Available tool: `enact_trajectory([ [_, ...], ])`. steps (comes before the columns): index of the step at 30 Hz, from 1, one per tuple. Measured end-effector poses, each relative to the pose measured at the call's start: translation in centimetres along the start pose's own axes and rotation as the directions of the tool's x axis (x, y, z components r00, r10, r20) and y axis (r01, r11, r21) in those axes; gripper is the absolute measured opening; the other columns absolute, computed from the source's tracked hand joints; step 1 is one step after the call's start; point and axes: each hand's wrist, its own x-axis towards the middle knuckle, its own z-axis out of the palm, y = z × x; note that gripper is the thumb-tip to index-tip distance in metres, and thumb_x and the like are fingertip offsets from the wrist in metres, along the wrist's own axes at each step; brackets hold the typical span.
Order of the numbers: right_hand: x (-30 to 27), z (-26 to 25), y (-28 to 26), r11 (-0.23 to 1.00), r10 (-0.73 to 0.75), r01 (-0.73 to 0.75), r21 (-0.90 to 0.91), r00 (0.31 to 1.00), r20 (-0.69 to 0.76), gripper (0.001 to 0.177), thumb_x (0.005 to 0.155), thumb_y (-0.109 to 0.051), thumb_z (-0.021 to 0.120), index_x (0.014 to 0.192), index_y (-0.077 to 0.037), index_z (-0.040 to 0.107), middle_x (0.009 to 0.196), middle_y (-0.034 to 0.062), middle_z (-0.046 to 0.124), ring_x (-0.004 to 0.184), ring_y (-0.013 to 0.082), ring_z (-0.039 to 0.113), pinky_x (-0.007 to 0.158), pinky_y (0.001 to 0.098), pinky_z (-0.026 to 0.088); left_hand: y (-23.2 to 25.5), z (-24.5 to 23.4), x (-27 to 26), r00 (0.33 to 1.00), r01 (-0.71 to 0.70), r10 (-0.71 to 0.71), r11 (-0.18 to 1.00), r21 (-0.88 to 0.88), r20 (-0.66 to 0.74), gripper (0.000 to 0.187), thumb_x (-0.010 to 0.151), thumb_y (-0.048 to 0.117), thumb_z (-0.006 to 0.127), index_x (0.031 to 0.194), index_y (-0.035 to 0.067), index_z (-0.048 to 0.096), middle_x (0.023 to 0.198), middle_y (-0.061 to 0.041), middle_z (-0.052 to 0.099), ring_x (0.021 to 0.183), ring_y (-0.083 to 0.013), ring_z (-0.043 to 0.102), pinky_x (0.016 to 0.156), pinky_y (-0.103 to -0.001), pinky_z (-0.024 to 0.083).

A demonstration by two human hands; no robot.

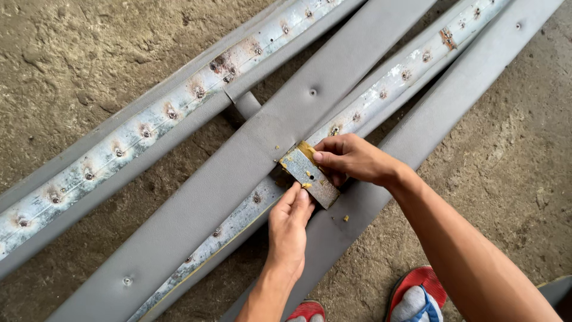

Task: The person peels away layers of tape and material from a metal bracket attached to a grey upholstered component, eventually pulling the bracket away by hand.

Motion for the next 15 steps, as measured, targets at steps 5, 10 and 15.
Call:
enact_trajectory([
  [5,0.6,-1.3,1.3,0.996,-0.033,0.023,0.082,0.991,0.130,0.028,0.095,-0.032,0.072,0.093,-0.003,0.072,0.068,-0.0036,0.064,0.061,0.0054,0.059,0.056,0.0262,0.049,0.2,0.5,-2.2,0.982,-0.153,0.160,0.986,0.070,-0.101,0.062,0.100,0.023,0.054,0.153,-0.005,0.036,0.154,-0.020,0.049,0.143,-0.0272,0.050,0.115,-0.041,0.043],
  [10,1.6,-2.1,2.4,0.985,-0.005,-0.032,0.170,0.977,0.212,0.022,0.096,-0.028,0.069,0.091,-0.007,0.071,0.069,-0.0045,0.066,0.063,0.0037,0.062,0.058,0.0245,0.051,1.0,0.5,-1.1,0.986,-0.133,0.125,0.988,-0.074,-0.107,0.066,0.100,0.021,0.055,0.155,-0.003,0.029,0.155,-0.024,0.047,0.144,-0.0302,0.048,0.119,-0.041,0.038],
  [15,1.7,-1.6,1.8,0.996,-0.016,0.000,0.089,0.984,0.177,0.026,0.100,-0.026,0.068,0.092,-0.002,0.069,0.070,-0.0022,0.067,0.061,0.0047,0.062,0.055,0.0244,0.050,1.3,0.6,-1.0,0.996,-0.086,0.079,0.982,-0.169,-0.047,0.063,0.101,0.019,0.052,0.155,-0.003,0.030,0.157,-0.020,0.045,0.147,-0.0269,0.044,0.121,-0.042,0.033],
])
